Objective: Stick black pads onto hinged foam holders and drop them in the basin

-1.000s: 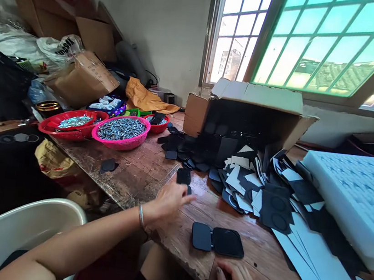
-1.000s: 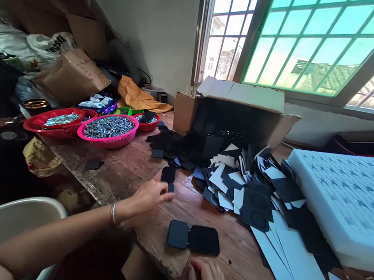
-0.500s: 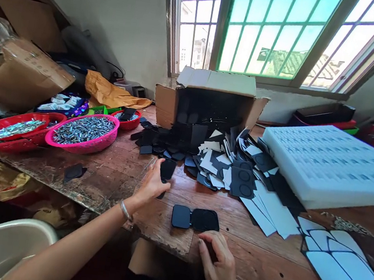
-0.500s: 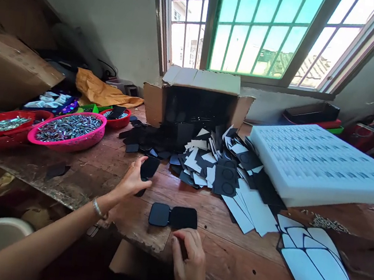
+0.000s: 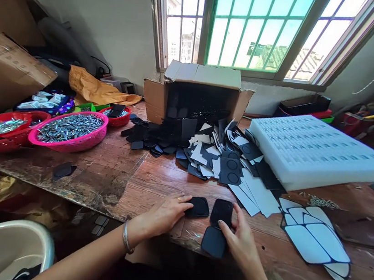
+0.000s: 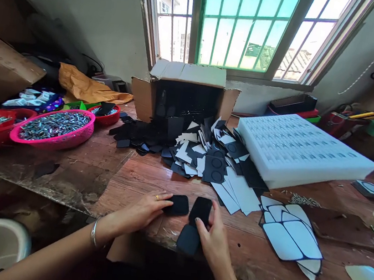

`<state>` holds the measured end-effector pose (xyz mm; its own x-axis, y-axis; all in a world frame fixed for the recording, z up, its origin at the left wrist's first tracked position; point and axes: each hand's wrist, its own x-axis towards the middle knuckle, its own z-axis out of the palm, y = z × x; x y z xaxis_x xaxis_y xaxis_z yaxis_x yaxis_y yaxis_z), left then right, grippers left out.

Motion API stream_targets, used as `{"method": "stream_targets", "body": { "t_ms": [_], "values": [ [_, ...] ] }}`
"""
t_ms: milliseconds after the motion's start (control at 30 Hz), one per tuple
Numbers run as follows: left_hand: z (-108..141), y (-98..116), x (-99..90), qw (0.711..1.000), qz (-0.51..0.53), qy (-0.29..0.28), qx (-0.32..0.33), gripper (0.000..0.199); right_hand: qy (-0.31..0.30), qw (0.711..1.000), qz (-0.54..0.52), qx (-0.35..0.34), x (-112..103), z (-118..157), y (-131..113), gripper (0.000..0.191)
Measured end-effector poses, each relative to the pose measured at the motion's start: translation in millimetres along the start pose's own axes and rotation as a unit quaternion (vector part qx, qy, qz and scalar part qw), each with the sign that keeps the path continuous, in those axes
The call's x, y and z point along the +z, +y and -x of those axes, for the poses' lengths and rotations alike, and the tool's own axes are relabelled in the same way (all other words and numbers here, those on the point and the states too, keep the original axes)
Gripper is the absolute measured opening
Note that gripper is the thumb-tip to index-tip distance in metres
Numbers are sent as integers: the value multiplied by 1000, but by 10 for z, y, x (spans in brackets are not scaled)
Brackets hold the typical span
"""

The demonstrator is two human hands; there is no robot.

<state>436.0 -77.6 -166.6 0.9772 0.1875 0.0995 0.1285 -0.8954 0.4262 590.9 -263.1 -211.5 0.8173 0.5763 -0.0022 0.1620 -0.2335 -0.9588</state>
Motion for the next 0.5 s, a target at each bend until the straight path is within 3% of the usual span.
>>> {"method": "stream_targets", "body": {
  "t_ms": [67, 133, 267, 400, 500],
  "values": [
    [98, 15, 27, 997, -75, 3, -34, 35, 7, 986, 147, -78, -28, 13, 38, 64],
    [192, 109, 58, 985, -136, 35, -98, 31, 32, 951, 265, -154, 7, 42, 53, 50],
    [267, 250, 138, 967, -180, 49, -171, 26, 62, 897, 360, -248, 190, 87, 41, 41],
    [219, 163, 274, 977, -158, 89, -111, 45, 72, 875, 356, -320, 424, 86, 48, 47],
    [162, 101, 366, 991, -104, 62, -51, 57, 33, 864, 346, -365, 558, 52, 122, 57]
  ]
}}
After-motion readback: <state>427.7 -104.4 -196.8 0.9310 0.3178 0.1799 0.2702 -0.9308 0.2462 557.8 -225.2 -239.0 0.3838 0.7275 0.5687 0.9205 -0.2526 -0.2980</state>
